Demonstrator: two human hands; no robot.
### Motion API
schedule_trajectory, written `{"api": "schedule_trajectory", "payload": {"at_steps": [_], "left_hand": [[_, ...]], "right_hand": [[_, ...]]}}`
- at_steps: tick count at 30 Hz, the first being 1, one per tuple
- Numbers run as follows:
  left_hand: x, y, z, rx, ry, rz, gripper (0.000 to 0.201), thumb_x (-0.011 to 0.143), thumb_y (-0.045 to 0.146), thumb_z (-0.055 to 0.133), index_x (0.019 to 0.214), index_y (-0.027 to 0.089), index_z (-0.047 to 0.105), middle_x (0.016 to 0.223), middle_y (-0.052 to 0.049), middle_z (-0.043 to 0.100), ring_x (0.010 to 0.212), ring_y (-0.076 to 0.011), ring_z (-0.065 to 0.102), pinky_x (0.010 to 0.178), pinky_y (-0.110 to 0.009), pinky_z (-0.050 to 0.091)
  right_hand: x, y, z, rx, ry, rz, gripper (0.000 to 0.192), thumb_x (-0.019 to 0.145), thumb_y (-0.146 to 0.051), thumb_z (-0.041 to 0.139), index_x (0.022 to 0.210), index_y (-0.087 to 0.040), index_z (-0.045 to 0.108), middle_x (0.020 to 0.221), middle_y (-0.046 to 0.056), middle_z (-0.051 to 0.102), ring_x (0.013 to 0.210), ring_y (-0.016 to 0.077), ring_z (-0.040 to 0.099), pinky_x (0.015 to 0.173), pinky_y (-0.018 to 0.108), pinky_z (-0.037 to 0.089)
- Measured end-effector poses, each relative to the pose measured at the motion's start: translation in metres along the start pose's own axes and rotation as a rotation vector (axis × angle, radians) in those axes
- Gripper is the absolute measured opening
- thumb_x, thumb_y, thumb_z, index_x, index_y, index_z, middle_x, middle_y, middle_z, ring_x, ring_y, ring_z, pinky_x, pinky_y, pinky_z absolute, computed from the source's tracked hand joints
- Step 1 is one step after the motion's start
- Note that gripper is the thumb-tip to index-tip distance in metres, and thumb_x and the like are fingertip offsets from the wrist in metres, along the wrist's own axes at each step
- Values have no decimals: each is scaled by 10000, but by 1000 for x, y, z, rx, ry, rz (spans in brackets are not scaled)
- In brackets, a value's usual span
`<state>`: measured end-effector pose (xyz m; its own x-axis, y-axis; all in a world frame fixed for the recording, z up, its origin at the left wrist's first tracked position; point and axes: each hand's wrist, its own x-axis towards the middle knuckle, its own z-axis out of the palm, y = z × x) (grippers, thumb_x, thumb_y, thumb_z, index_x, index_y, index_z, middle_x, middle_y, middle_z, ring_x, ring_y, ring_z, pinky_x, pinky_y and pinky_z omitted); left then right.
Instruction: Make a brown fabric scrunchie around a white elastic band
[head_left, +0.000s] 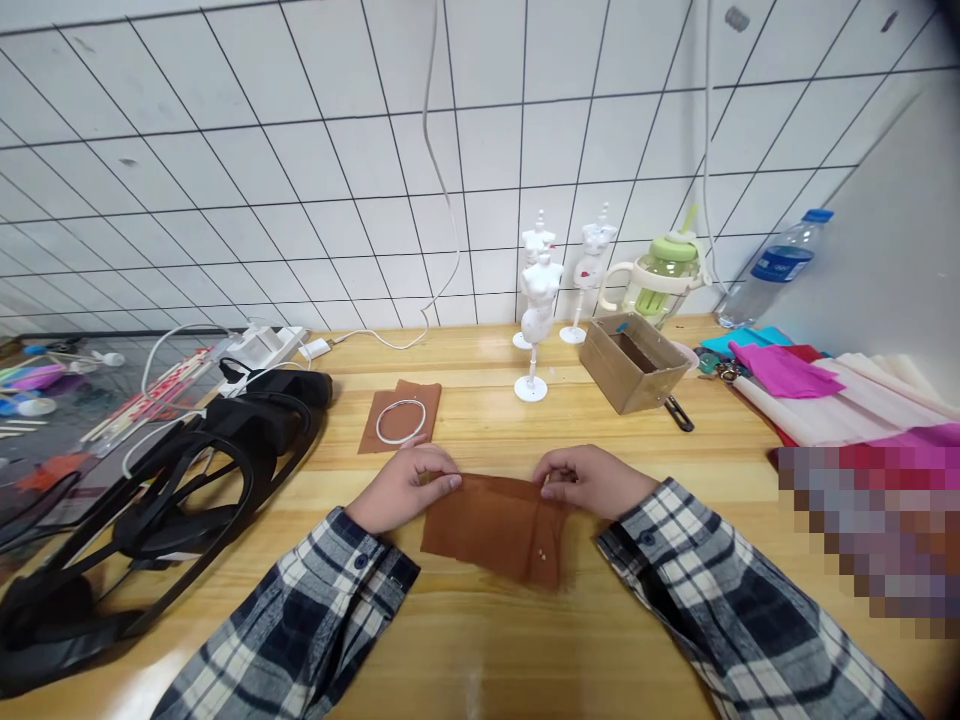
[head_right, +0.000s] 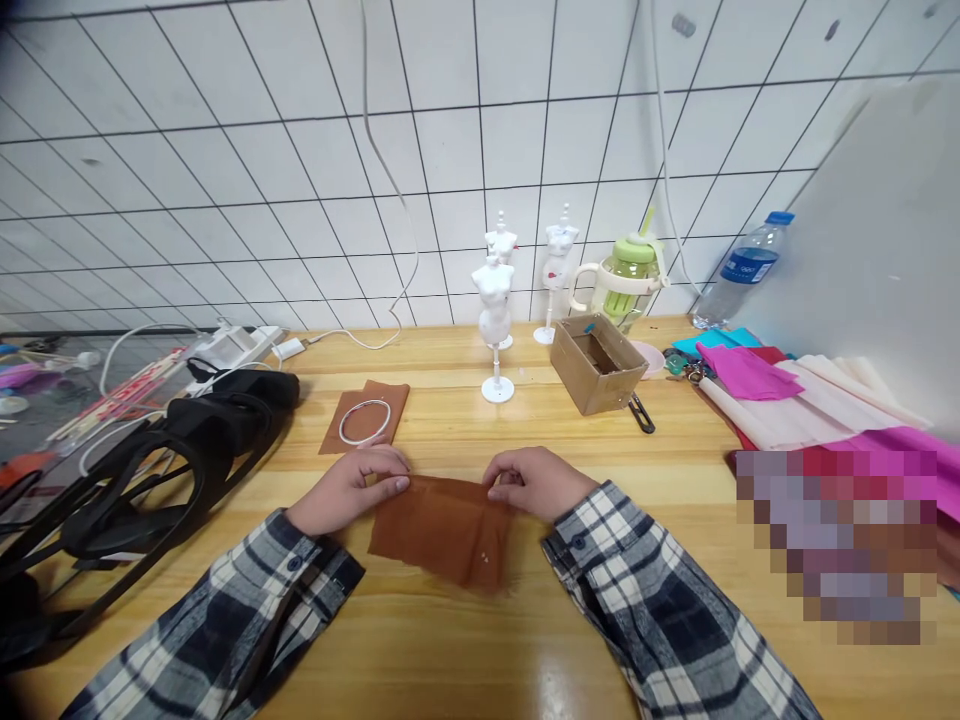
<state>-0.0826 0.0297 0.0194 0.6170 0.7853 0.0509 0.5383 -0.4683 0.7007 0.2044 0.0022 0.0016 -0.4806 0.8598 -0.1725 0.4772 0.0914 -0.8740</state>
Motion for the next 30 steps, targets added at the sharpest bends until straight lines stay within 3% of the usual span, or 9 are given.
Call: {"api": "schedule_trajectory", "payload": {"at_steps": [3,7,9,13,16,19,23,25,30], "left_hand": [[3,-7,6,-50,24,-50,269,838,394,583,692,201,701,770,-36,700,777,-182,627,853,-321,445],[6,-2,19,-230,86,-234,333,825,452,577,733,156,700,701,-34,676,667,-170,597,635,-261,447],[6,7,25,-313,111,-290,348,815,467,583,732,146,686,690,-22,661,654,-156,577,622,-247,436],[7,24,38,-458,91,-289,340,821,459,589,770,137,686,735,-21,673,695,-155,578,661,-248,442],[7,30,43,-669,1,-266,333,850,429,571,904,136,718,890,-54,720,868,-199,620,839,-303,456],[6,31,40,-916,-139,-224,341,847,356,593,1095,142,688,1098,-91,699,1058,-239,601,1024,-381,371],[4,33,37,-1008,-276,-134,474,777,243,673,1239,163,604,1240,-107,631,1161,-266,554,1070,-420,331],[5,33,40,-954,-253,-118,489,754,215,693,1233,174,604,1226,-94,638,1149,-260,557,1055,-410,349],[7,28,50,-697,-59,-180,273,816,261,631,1052,133,681,1035,-79,701,980,-227,610,925,-349,435]], "right_hand": [[3,7,-5,-72,93,-20,202,843,-293,544,986,-185,638,648,-34,573,584,121,541,582,237,433],[1,-3,-3,-554,478,-72,356,849,-304,592,1190,-200,579,1058,86,621,993,229,549,846,348,439],[-3,-14,5,-731,563,-133,467,856,-338,601,1288,-184,513,1158,120,582,1078,263,498,895,376,412],[-6,-30,29,-830,465,-429,275,919,-344,520,1152,-225,604,1025,70,622,937,205,525,838,333,408],[-1,-30,41,-882,467,-578,206,937,-290,497,1082,-229,631,945,43,642,854,178,521,768,324,389],[4,-25,44,-965,493,-592,187,923,-221,516,1072,-217,628,934,37,651,853,180,511,728,335,354],[4,-26,42,-989,516,-555,129,903,-254,553,995,-232,640,927,26,649,846,182,502,719,356,314],[3,-27,42,-980,533,-518,116,895,-285,566,971,-238,642,911,21,648,830,181,500,719,363,296],[2,-31,46,-896,564,-458,108,896,-264,549,945,-240,643,901,15,652,824,168,508,736,361,283]]}}
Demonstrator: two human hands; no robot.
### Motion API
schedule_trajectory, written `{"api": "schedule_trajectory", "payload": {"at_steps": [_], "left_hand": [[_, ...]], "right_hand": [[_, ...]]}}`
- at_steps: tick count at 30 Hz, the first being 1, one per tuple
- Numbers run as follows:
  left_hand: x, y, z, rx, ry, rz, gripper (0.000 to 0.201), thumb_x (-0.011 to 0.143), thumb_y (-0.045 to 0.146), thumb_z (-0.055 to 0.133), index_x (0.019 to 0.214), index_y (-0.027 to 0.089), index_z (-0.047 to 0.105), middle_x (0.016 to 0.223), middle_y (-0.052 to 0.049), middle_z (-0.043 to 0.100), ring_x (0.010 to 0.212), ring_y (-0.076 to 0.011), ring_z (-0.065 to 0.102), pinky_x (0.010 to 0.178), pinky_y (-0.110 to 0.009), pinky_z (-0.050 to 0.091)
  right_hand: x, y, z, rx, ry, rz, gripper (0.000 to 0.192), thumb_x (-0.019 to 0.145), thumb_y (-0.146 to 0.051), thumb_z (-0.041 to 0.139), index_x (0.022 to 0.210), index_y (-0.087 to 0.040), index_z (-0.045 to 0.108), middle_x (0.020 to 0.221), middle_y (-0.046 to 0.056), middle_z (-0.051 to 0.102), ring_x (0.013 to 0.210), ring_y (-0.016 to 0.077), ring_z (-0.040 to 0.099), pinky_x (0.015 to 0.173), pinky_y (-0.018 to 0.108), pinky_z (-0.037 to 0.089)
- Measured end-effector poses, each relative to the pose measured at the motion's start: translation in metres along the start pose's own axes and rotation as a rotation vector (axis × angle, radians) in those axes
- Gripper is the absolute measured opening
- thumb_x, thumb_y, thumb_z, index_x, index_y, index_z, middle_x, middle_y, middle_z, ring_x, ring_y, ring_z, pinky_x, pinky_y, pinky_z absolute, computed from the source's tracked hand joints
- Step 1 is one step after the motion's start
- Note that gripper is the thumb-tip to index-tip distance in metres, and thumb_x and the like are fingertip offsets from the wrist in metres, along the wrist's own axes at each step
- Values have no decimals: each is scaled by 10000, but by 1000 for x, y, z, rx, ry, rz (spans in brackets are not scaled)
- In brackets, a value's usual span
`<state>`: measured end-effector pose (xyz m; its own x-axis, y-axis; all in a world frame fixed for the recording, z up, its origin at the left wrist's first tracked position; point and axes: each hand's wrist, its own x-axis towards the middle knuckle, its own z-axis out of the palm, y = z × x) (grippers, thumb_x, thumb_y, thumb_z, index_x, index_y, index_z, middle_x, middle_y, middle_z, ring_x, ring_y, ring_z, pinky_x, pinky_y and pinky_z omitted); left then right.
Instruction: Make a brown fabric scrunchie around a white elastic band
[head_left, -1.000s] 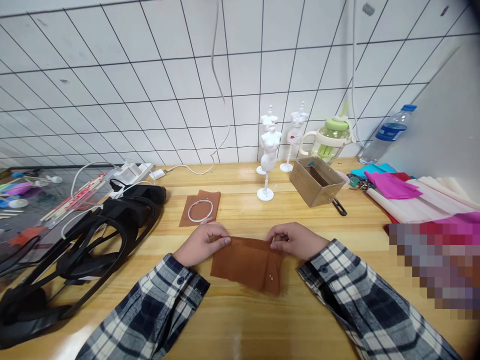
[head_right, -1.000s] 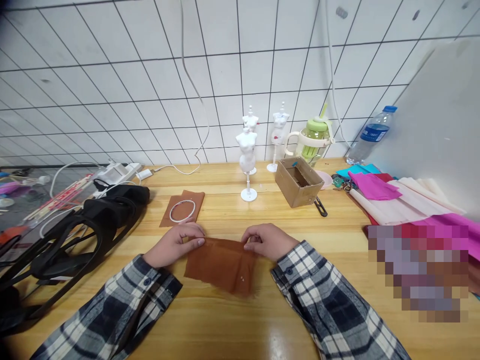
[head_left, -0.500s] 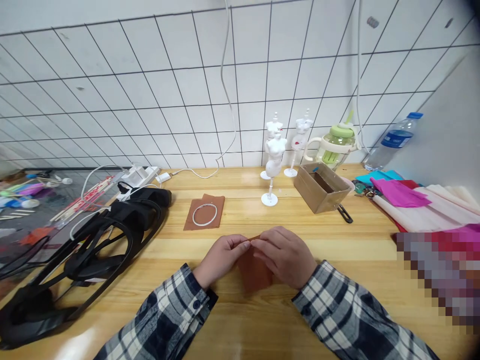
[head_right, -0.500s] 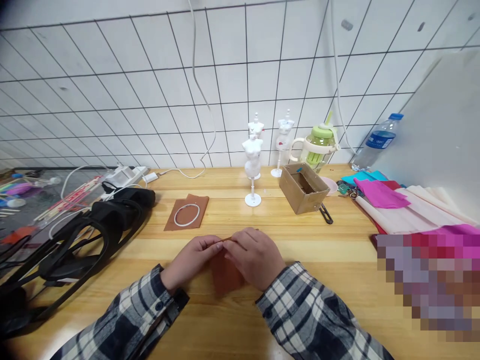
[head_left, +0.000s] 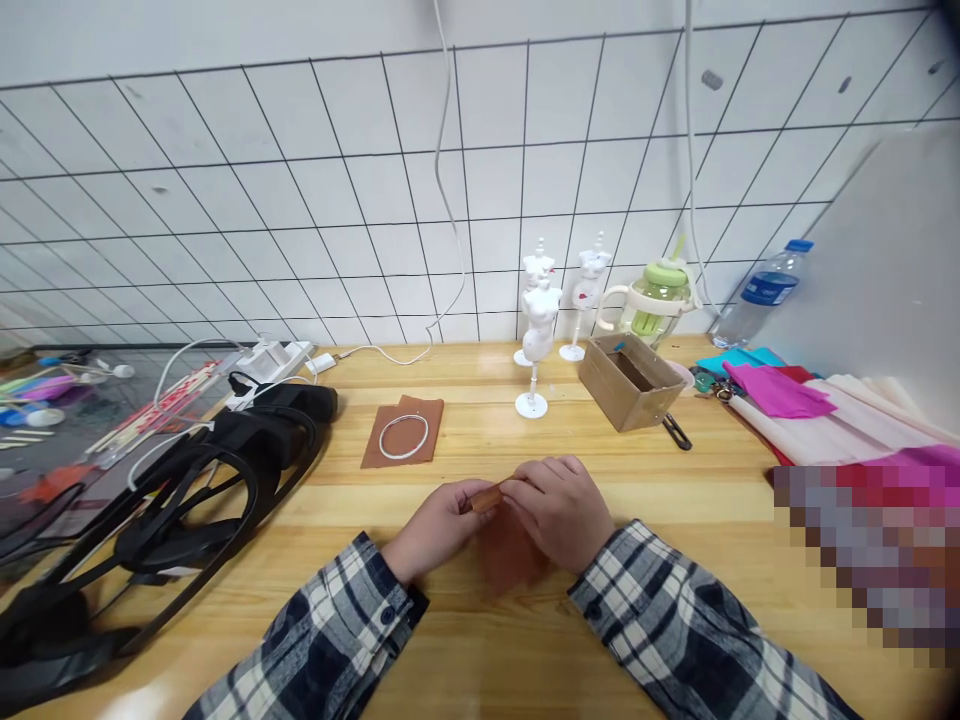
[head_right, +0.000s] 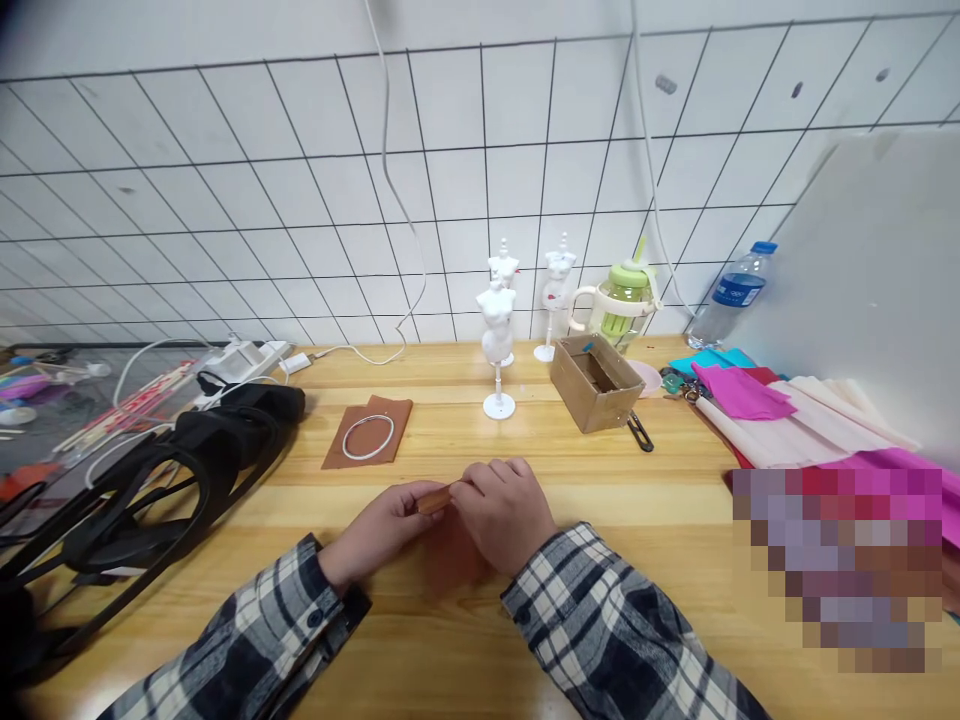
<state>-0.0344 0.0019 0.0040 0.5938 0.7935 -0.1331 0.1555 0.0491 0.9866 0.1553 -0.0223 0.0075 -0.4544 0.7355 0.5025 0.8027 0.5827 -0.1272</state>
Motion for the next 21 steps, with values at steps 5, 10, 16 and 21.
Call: {"api": "schedule_trajectory", "payload": {"at_steps": [5,10,16,21], "left_hand": [[0,-3,3,103,49,49,253,885,315,533,992,145,688,952,-45,704,939,-199,611,895,-303,444],[-3,-3,7,308,55,57,288,915,325,464,882,153,693,850,-17,699,832,-172,608,773,-259,460],[-9,-3,5,634,269,137,236,875,357,531,1000,198,653,923,-38,692,847,-177,613,745,-262,467],[-9,-1,1,718,309,213,130,863,279,544,842,193,639,839,-30,636,782,-152,576,685,-246,448]], "right_hand": [[-1,-5,1,47,44,-78,176,887,-266,557,1047,-252,628,1035,28,650,907,184,516,785,372,291],[-3,-1,6,114,58,-68,145,897,-225,573,1015,-272,644,956,-3,666,857,160,524,772,350,302],[-5,7,9,249,19,32,88,887,-252,596,906,-277,678,943,-10,662,874,160,535,800,340,329],[-2,11,8,350,-51,100,111,897,-208,552,877,-238,657,936,15,653,905,183,526,825,348,373]]}}
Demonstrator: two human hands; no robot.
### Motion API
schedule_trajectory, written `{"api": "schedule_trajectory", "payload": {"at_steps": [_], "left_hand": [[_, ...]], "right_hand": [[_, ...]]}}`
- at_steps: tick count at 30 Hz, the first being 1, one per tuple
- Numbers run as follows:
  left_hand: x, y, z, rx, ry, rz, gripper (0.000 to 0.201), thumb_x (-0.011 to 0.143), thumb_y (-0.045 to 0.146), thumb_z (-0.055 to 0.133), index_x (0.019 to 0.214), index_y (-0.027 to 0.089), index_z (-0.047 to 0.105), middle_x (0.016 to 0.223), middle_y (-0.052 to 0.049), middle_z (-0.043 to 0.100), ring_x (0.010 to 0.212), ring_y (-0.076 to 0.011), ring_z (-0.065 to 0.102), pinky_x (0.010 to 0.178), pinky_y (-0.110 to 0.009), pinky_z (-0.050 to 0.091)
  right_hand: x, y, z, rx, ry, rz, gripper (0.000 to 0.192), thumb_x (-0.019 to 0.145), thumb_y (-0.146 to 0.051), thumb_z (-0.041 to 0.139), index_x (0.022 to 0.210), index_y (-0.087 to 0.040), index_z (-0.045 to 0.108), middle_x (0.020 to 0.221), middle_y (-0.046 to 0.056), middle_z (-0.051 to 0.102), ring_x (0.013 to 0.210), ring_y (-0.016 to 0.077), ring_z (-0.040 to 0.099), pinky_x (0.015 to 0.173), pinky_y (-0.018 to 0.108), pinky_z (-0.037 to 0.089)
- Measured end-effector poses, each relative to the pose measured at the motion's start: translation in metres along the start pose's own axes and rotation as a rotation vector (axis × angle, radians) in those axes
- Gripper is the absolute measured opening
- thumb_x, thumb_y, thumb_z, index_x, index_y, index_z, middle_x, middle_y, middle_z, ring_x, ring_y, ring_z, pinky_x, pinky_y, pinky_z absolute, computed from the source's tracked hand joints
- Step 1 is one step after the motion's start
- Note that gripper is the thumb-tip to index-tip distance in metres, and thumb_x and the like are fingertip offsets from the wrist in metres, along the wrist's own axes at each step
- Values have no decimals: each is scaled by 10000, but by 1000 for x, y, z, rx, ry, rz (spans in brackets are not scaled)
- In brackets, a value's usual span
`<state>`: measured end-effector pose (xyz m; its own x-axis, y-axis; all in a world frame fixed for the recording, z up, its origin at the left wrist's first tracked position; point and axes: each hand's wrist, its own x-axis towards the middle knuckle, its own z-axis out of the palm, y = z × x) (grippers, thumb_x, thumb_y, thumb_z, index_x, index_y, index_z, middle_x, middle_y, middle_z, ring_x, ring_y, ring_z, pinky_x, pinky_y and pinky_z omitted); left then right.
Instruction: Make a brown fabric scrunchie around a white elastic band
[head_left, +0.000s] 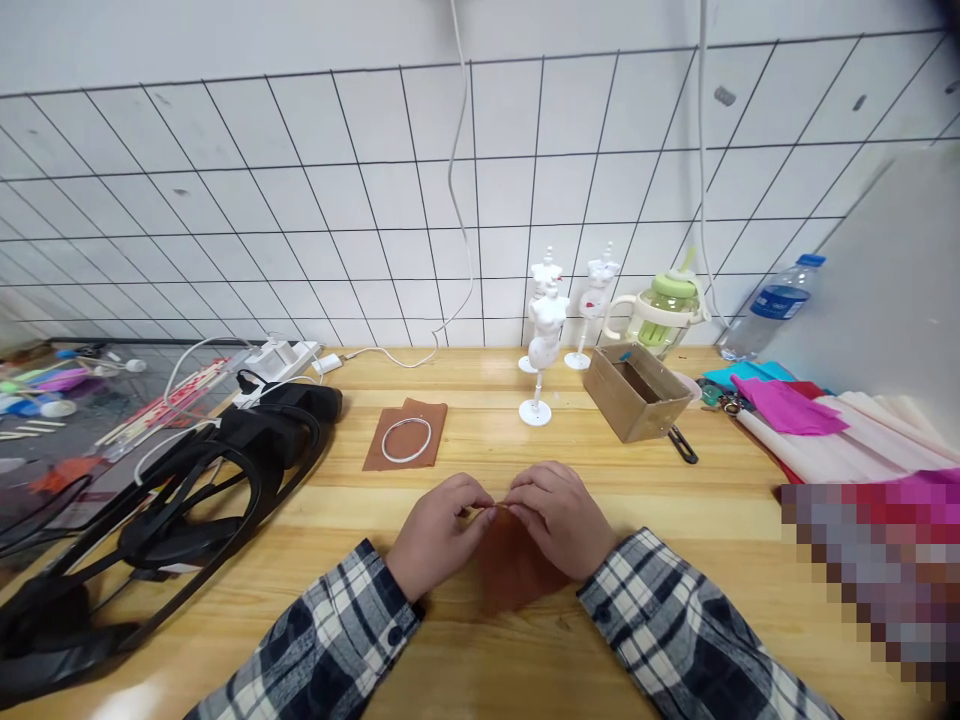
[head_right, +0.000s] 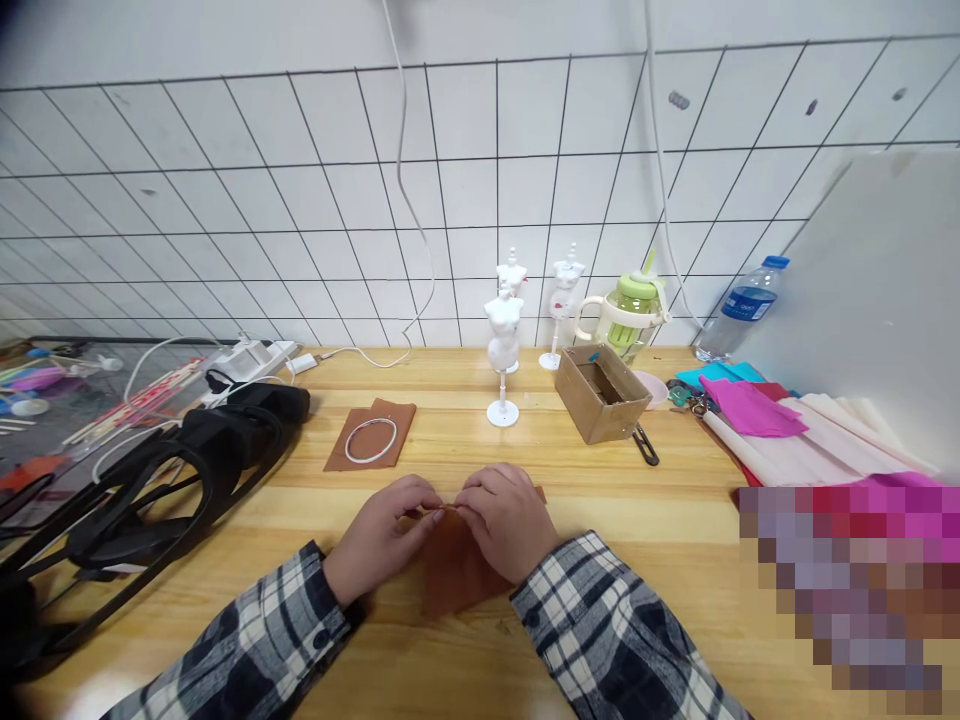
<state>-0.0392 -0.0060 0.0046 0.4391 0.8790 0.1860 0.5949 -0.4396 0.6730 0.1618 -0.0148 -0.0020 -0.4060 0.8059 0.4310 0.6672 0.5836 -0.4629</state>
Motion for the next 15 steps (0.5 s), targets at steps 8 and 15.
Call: {"api": "schedule_trajectory", "payload": {"at_steps": [8,15], "left_hand": [[3,-1,0,-156,-89,-23,181,875,263,532,809,179,677,783,-30,647,756,-144,582,715,-248,445],[1,5,4,-157,-26,-56,194,881,289,531,802,181,670,793,-26,674,757,-147,594,715,-253,447]], "right_hand": [[1,-1,4,37,19,38,90,891,-202,531,902,-217,619,970,38,632,945,191,539,870,364,425],[-6,-19,3,-61,207,-18,173,929,-228,495,931,-224,668,834,36,664,815,155,592,753,271,456]]}}
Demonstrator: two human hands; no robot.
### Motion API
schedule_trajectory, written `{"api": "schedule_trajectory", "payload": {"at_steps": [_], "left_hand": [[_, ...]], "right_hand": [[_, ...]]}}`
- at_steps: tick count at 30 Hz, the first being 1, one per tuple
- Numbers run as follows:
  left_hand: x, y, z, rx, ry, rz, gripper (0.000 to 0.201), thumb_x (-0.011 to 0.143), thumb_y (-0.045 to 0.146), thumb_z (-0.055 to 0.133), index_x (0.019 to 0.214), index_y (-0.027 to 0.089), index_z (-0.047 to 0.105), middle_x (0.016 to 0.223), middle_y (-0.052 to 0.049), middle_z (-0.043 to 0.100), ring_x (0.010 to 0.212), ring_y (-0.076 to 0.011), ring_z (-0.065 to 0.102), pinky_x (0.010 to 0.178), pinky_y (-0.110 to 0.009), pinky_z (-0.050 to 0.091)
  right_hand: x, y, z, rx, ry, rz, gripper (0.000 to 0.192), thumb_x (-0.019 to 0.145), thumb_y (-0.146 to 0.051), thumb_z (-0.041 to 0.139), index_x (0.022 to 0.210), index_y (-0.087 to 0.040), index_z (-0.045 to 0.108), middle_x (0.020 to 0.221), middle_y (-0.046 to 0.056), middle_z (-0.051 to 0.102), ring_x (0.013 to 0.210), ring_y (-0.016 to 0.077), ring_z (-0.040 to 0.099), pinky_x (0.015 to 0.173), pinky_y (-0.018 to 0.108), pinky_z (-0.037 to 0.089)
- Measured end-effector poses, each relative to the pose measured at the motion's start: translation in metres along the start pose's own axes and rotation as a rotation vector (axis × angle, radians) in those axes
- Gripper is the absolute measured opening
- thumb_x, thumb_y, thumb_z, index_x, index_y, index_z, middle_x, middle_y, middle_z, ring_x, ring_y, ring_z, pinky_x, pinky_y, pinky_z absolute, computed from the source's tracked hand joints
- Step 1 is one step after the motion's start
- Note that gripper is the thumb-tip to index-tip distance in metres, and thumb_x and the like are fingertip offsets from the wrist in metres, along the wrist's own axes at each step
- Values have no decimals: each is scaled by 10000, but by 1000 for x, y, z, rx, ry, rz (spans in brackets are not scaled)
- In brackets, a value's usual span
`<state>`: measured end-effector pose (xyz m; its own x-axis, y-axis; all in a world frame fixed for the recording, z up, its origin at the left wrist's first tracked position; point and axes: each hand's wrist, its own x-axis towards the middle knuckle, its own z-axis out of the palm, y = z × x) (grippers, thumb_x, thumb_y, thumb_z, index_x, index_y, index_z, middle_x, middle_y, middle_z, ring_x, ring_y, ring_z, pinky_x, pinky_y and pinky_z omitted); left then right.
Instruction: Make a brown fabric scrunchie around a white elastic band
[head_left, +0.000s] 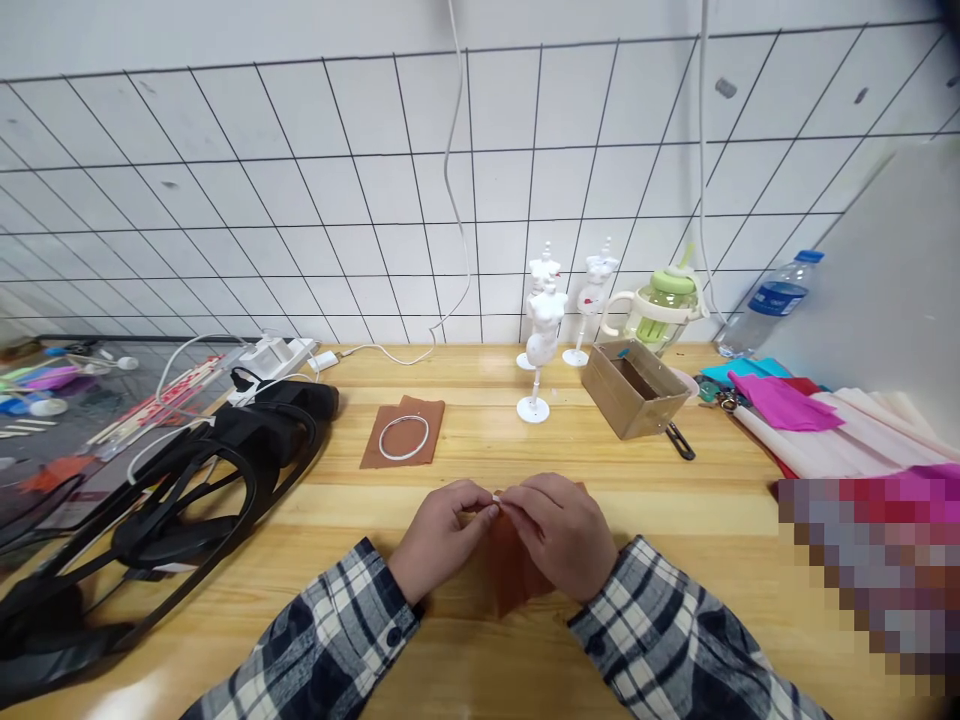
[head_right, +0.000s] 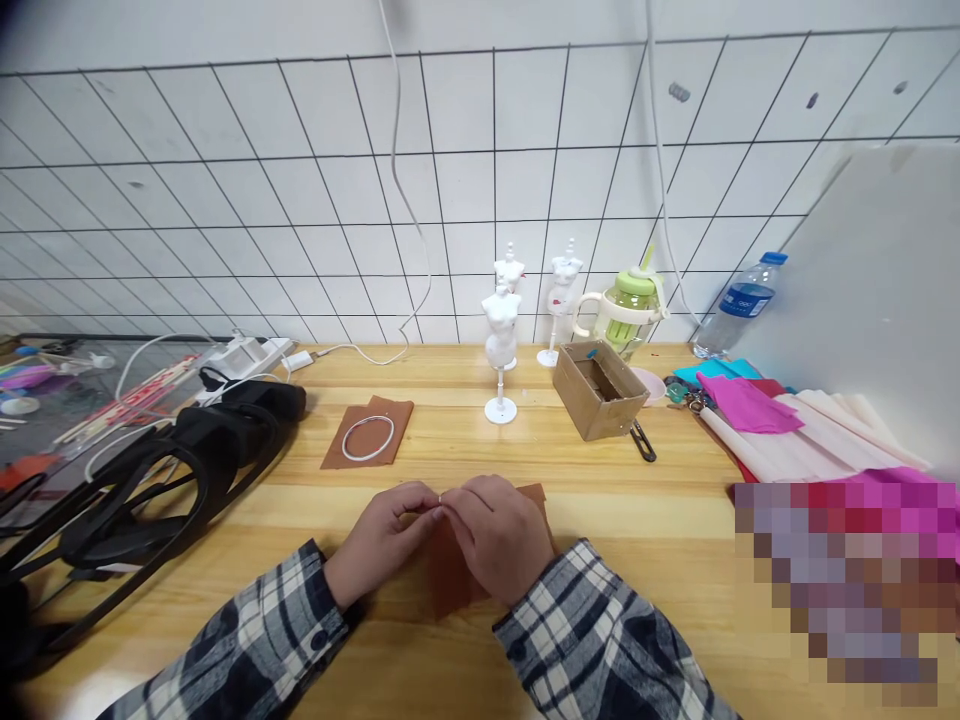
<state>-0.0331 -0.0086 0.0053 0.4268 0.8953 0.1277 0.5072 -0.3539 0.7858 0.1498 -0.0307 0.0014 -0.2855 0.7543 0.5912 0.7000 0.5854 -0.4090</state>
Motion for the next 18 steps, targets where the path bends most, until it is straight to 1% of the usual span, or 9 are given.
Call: {"api": "schedule_trajectory", "payload": {"at_steps": [3,6,8,11,15,18], "left_hand": [[-2,2,0,59,23,34,188,888,282,521,822,190,670,801,-23,678,759,-146,594,719,-255,446],[-4,4,-2,189,30,95,193,892,280,508,827,194,669,779,-27,665,751,-153,584,696,-259,430],[-5,6,-3,270,14,136,201,893,265,494,821,194,668,761,-31,655,739,-157,574,678,-261,417],[-5,7,-4,307,-6,158,206,890,235,479,825,195,671,758,-31,656,735,-156,574,671,-258,409],[-5,7,-3,271,-6,130,238,905,243,458,820,191,674,748,-28,659,726,-146,584,664,-250,409],[-5,6,-2,304,-13,125,263,912,266,450,786,189,667,730,-29,654,709,-147,581,647,-251,404]], "right_hand": [[-1,-2,1,1,-71,48,189,932,-238,497,956,-227,684,854,31,693,795,135,622,729,239,462],[0,1,3,48,-134,129,162,908,-242,538,942,-244,697,851,6,711,766,131,637,694,231,466],[0,1,2,70,-156,153,148,895,-240,557,939,-246,698,855,-2,720,764,135,644,693,234,467],[0,-2,0,46,-138,139,158,905,-246,544,963,-238,691,861,2,721,755,130,643,684,227,456],[-1,-7,-2,-64,-82,64,192,925,-245,509,890,-239,698,825,17,681,733,118,608,637,213,420],[-1,-7,0,-75,-102,70,191,924,-233,502,887,-222,688,783,17,666,720,121,603,653,222,423]]}}
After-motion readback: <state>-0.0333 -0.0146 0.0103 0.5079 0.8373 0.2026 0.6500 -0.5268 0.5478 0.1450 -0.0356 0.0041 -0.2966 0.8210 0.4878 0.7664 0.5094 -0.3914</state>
